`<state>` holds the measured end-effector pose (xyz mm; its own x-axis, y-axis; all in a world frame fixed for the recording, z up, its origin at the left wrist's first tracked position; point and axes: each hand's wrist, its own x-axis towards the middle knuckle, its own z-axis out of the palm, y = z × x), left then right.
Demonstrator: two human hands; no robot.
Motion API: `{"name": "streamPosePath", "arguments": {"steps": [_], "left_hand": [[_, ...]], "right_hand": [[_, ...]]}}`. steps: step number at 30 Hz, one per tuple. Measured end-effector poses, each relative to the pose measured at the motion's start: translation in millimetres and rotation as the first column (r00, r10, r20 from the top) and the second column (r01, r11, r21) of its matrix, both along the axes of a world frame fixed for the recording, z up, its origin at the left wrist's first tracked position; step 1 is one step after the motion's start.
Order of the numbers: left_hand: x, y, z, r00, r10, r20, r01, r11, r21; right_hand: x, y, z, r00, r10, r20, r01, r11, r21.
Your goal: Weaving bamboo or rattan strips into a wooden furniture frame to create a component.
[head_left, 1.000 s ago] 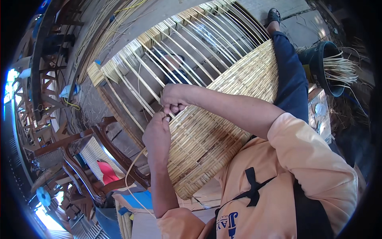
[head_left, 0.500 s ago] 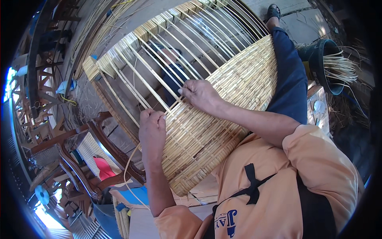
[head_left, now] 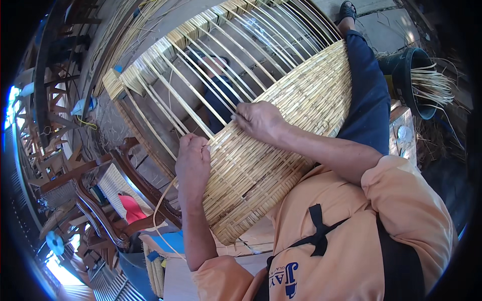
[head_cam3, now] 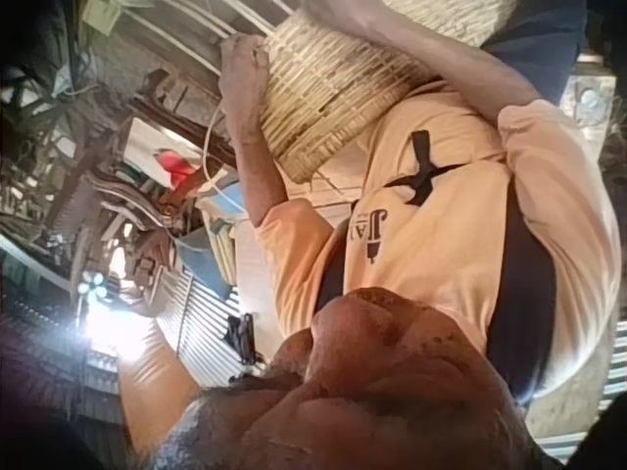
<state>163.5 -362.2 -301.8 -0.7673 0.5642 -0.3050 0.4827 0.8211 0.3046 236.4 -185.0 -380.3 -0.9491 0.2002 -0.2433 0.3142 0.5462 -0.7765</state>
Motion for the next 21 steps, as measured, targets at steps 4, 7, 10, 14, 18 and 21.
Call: {"name": "streamPosePath", "arguments": {"steps": [4,7,10,14,18,21], "left_hand": [[0.3,3.9,2.1,0.99,-0.112,-0.085,0.102,0.989,-0.105],[1.0,2.2,3.4,0.952,-0.26,-0.16,0.232,0.957,-0.177],[4.2,1.7,2.5,0.917,-0.333,-0.218,0.278,0.928,-0.248],[11.0,14.0,5.0,0.899,-0.277,-0.338,0.221,0.956,-0.195],[10.6,44.0,-2.1,0.939,-0.21,-0.272,0.201,0.978,-0.063],[11.5,59.7,-25.1,0.97,-0.21,-0.121,0.214,0.977,0.019]], "right_hand": [[-9.9,-17.8,-49.3,0.977,0.21,-0.045,-0.155,0.837,0.525],[-10.9,-8.2,-45.0,0.992,0.104,-0.068,-0.08,0.953,0.292],[-10.8,1.7,-33.7,0.996,0.044,0.076,-0.042,0.999,-0.027],[-7.0,29.3,-15.5,0.992,-0.055,0.117,0.108,0.855,-0.508],[-10.3,43.0,-31.7,0.974,-0.025,0.226,0.174,0.722,-0.67],[-9.6,43.8,-27.5,0.978,-0.058,0.198,0.181,0.709,-0.682]]}}
